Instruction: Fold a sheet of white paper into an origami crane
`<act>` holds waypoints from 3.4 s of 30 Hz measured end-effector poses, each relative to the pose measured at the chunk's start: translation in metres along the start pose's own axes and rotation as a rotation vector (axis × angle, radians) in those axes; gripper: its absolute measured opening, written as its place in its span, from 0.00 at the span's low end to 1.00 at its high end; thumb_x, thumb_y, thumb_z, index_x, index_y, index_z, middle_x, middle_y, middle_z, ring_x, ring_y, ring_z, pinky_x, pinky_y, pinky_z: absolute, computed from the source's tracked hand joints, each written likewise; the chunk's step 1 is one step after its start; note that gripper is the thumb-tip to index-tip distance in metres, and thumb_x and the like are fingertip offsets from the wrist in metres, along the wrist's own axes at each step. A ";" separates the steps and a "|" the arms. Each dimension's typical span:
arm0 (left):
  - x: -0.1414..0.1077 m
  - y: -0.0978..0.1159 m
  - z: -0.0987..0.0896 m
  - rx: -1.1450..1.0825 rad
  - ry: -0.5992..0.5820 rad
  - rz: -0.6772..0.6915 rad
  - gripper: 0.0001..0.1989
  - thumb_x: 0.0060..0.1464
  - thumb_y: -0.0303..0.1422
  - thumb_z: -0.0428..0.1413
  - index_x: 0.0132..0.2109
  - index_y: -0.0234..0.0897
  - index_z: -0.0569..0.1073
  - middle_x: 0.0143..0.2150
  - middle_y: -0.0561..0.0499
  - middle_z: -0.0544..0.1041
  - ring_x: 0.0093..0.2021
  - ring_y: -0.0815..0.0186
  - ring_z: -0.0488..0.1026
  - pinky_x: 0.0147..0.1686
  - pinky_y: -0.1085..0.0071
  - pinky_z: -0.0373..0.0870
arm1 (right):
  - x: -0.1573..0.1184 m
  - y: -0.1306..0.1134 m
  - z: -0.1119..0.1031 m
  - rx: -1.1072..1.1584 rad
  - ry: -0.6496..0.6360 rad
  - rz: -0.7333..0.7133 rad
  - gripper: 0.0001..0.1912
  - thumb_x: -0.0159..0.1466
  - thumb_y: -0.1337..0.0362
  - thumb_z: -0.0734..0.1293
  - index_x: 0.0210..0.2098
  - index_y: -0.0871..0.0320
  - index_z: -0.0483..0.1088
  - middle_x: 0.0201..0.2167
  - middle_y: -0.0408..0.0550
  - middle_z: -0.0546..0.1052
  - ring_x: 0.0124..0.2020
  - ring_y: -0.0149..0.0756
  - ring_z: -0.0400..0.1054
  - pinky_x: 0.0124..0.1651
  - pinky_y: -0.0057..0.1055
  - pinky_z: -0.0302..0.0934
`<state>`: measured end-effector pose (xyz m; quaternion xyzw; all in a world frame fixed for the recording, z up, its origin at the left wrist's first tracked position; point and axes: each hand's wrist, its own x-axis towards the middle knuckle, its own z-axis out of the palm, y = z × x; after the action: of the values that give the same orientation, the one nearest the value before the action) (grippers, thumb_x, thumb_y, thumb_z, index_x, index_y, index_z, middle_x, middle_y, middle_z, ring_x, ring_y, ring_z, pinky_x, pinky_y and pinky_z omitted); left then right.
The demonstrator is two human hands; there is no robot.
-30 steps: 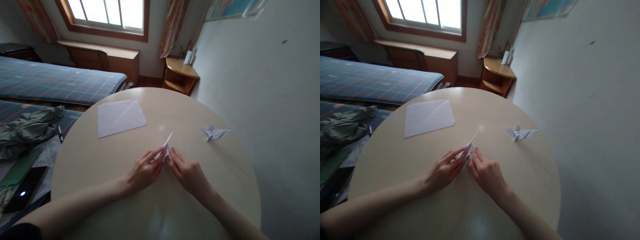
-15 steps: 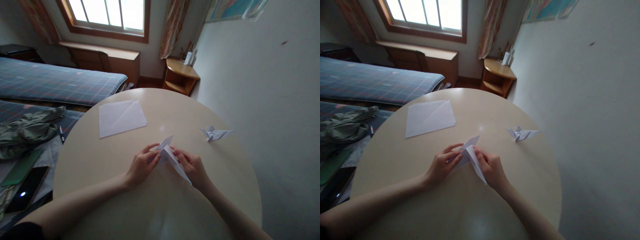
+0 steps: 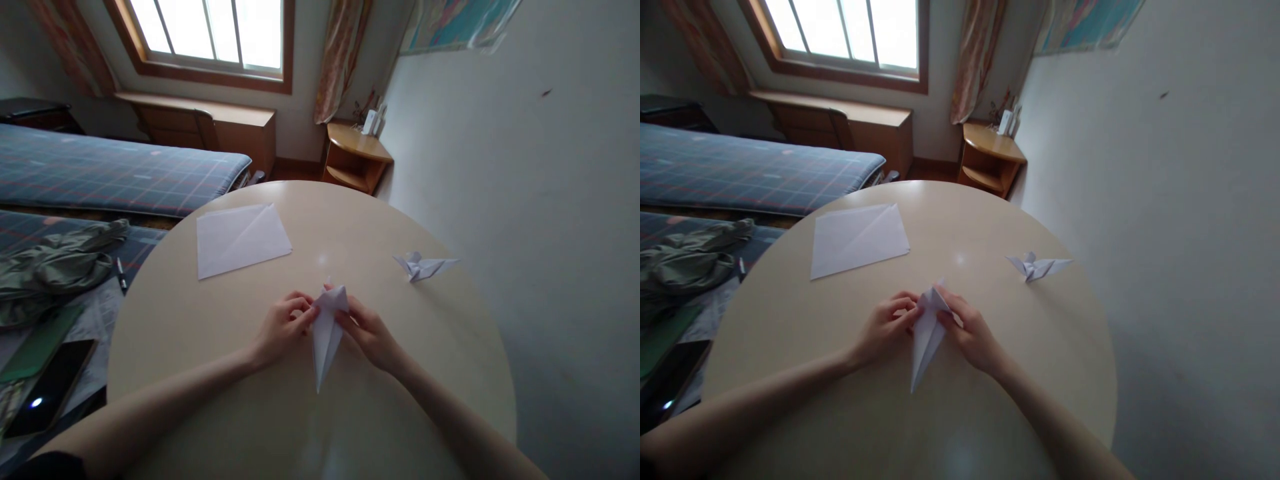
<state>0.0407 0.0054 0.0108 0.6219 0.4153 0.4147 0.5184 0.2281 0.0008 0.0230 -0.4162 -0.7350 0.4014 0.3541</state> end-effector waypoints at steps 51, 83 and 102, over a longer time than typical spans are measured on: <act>0.010 -0.006 -0.016 -0.551 -0.013 -0.277 0.11 0.44 0.33 0.57 0.34 0.30 0.79 0.25 0.48 0.76 0.23 0.71 0.69 0.25 0.78 0.65 | 0.006 0.010 0.003 0.922 0.127 0.460 0.10 0.48 0.66 0.66 0.29 0.62 0.77 0.17 0.43 0.69 0.19 0.26 0.59 0.21 0.24 0.52; 0.004 -0.002 -0.008 -0.059 0.008 -0.224 0.14 0.44 0.40 0.61 0.30 0.31 0.78 0.25 0.48 0.78 0.24 0.68 0.71 0.24 0.76 0.65 | 0.005 0.011 0.019 0.643 0.214 0.397 0.14 0.47 0.56 0.73 0.28 0.60 0.75 0.25 0.46 0.77 0.27 0.37 0.70 0.34 0.35 0.66; 0.012 -0.019 -0.018 0.856 -0.034 0.419 0.11 0.51 0.35 0.58 0.41 0.34 0.70 0.40 0.45 0.72 0.43 0.60 0.68 0.43 0.65 0.68 | 0.007 0.026 0.016 -0.292 0.260 0.099 0.17 0.61 0.66 0.61 0.50 0.57 0.67 0.30 0.48 0.70 0.33 0.39 0.64 0.40 0.37 0.62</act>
<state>0.0259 0.0247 -0.0046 0.8567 0.4059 0.2919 0.1272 0.2206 0.0110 -0.0057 -0.5471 -0.7120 0.2505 0.3619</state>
